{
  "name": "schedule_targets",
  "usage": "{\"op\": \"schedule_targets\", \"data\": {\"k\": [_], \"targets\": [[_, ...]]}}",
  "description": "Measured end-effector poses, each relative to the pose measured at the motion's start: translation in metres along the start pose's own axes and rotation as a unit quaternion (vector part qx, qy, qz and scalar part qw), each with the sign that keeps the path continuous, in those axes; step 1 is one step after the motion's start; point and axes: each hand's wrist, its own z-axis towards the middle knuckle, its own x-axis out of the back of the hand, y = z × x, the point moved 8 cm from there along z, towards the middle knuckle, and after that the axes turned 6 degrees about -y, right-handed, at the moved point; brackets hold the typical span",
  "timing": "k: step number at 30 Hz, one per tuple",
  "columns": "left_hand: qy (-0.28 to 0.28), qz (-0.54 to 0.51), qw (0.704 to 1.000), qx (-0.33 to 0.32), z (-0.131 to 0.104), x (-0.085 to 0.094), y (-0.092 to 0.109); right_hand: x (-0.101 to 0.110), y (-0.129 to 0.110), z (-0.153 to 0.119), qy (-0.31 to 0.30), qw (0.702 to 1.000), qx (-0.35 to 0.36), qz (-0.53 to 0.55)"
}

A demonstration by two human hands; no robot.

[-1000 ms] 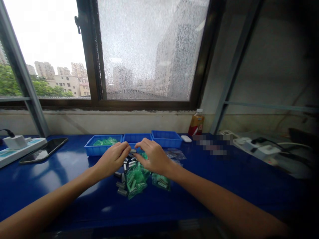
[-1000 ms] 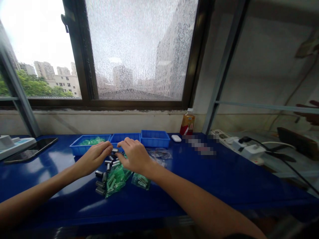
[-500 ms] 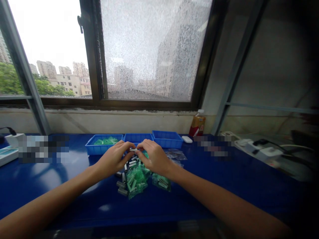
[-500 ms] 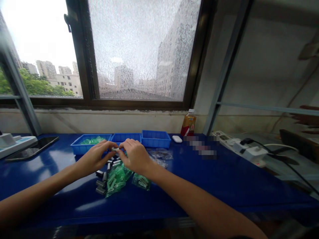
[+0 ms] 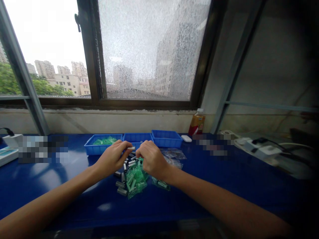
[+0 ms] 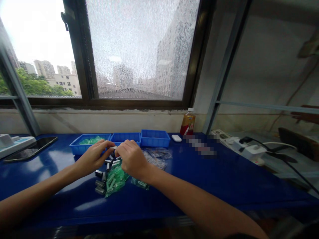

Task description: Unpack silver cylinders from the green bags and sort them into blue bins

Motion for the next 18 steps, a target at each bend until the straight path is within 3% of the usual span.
{"op": "schedule_targets", "data": {"k": [9, 18], "targets": [[-0.025, -0.008, 0.999, -0.021, 0.0, -0.002, 0.007, -0.009, 0.002, 0.001, -0.06, 0.998, -0.018, -0.002], [-0.06, -0.102, 0.993, -0.014, 0.0, -0.009, 0.005, 0.001, -0.005, 0.0, 0.021, 0.998, 0.02, 0.059]]}}
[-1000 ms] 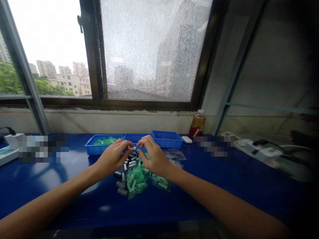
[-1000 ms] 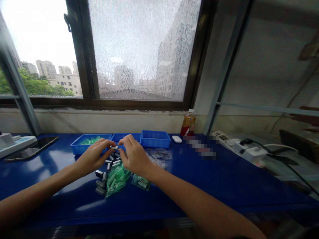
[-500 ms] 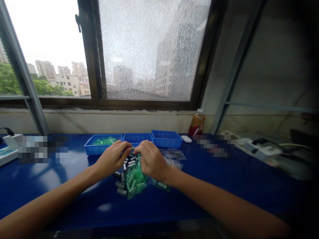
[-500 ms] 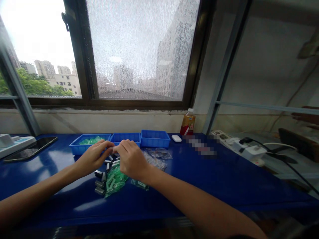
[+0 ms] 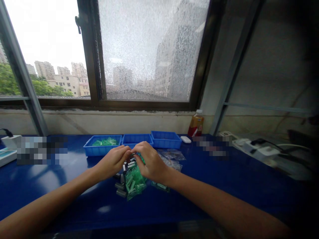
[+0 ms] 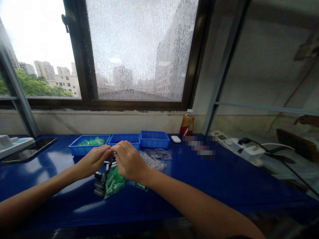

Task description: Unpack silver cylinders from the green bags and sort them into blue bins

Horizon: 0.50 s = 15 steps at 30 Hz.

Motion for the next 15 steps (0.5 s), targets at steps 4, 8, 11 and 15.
{"op": "schedule_targets", "data": {"k": [4, 8, 11, 15], "targets": [[-0.014, -0.04, 0.999, 0.006, 0.0005, -0.0013, 0.0009, 0.0003, -0.0005, -0.0005, 0.014, 1.0, -0.006, 0.027], [-0.021, -0.052, 0.998, 0.016, 0.0015, -0.0003, 0.0032, 0.0019, -0.0011, -0.0004, 0.031, 0.998, -0.013, 0.053], [-0.029, -0.051, 0.998, 0.016, 0.0022, 0.0006, 0.0054, 0.0032, -0.0008, -0.001, 0.042, 0.997, -0.024, 0.065], [-0.041, -0.033, 0.999, 0.004, 0.0021, 0.0008, 0.008, 0.0004, -0.0041, -0.0029, 0.032, 0.998, -0.017, 0.059]]}}
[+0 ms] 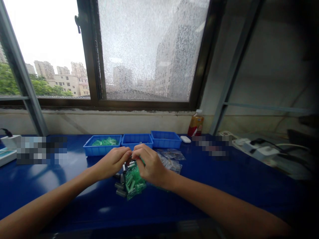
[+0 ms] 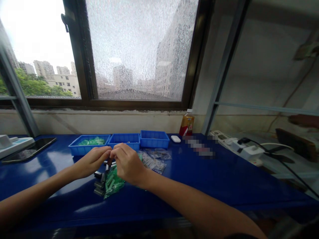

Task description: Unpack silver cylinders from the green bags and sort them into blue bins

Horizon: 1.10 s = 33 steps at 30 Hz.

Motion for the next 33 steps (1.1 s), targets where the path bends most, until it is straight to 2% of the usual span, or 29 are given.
{"op": "schedule_targets", "data": {"k": [4, 9, 12, 17, 20, 26, 33], "targets": [[-0.002, 0.007, 1.0, -0.006, -0.001, 0.0, 0.0, 0.0, -0.001, -0.001, 0.007, 1.0, 0.0, -0.018], [0.0, 0.008, 1.0, 0.006, -0.001, 0.001, -0.002, -0.002, 0.0, 0.002, -0.025, 1.0, 0.008, -0.015], [0.007, 0.044, 0.999, -0.005, -0.002, 0.002, 0.0, 0.001, 0.003, 0.004, -0.017, 1.0, -0.004, -0.004], [0.066, 0.148, 0.987, -0.019, -0.006, 0.013, 0.003, 0.011, 0.012, 0.004, 0.038, 0.997, -0.064, 0.008], [0.088, 0.184, 0.978, -0.04, -0.007, 0.018, 0.006, 0.012, 0.011, 0.005, 0.037, 0.997, -0.061, 0.01], [0.059, 0.14, 0.988, -0.039, -0.005, 0.012, 0.007, 0.007, -0.001, 0.002, 0.002, 0.999, 0.011, -0.05], [0.014, 0.137, 0.99, -0.032, -0.004, 0.002, 0.005, 0.006, -0.001, 0.002, -0.012, 0.997, 0.029, -0.065]]}}
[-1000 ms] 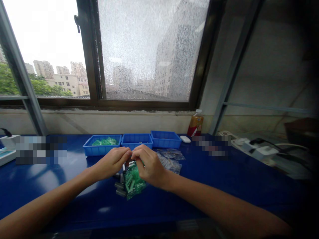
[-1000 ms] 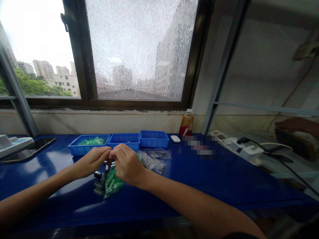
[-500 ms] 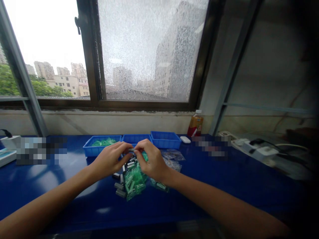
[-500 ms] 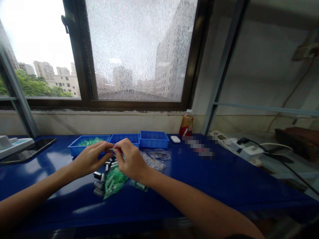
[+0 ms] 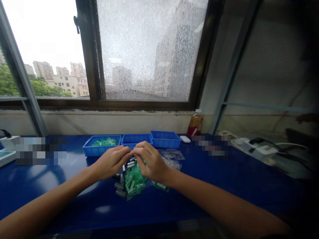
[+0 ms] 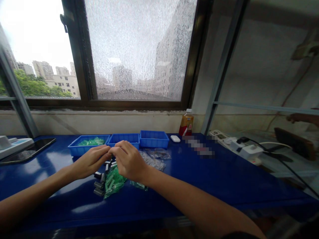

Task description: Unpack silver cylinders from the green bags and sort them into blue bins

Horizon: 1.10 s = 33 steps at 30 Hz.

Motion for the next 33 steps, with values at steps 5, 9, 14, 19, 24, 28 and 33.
{"op": "schedule_targets", "data": {"k": [5, 9, 14, 19, 24, 28, 33], "targets": [[-0.015, -0.031, 0.999, 0.001, 0.0, -0.002, 0.0, 0.0, -0.003, 0.0, 0.001, 1.0, 0.011, 0.019], [-0.018, -0.094, 0.995, 0.008, -0.001, -0.002, -0.001, 0.002, -0.006, 0.0, 0.013, 1.0, 0.021, 0.013], [-0.03, -0.213, 0.976, 0.022, -0.001, -0.007, -0.005, 0.001, -0.004, 0.0, 0.004, 1.0, 0.017, 0.009], [-0.024, -0.218, 0.975, 0.023, 0.001, -0.006, -0.003, 0.001, -0.001, 0.0, 0.012, 0.999, 0.007, 0.041], [0.047, -0.091, 0.994, 0.033, -0.001, 0.006, -0.007, 0.008, 0.002, 0.001, 0.055, 0.997, -0.038, 0.04], [0.098, -0.022, 0.994, 0.034, -0.004, 0.012, -0.01, 0.009, 0.004, 0.001, 0.064, 0.995, -0.062, 0.044], [0.131, -0.004, 0.991, 0.022, -0.005, 0.019, -0.005, 0.013, 0.004, -0.001, 0.1, 0.99, -0.09, 0.045]]}}
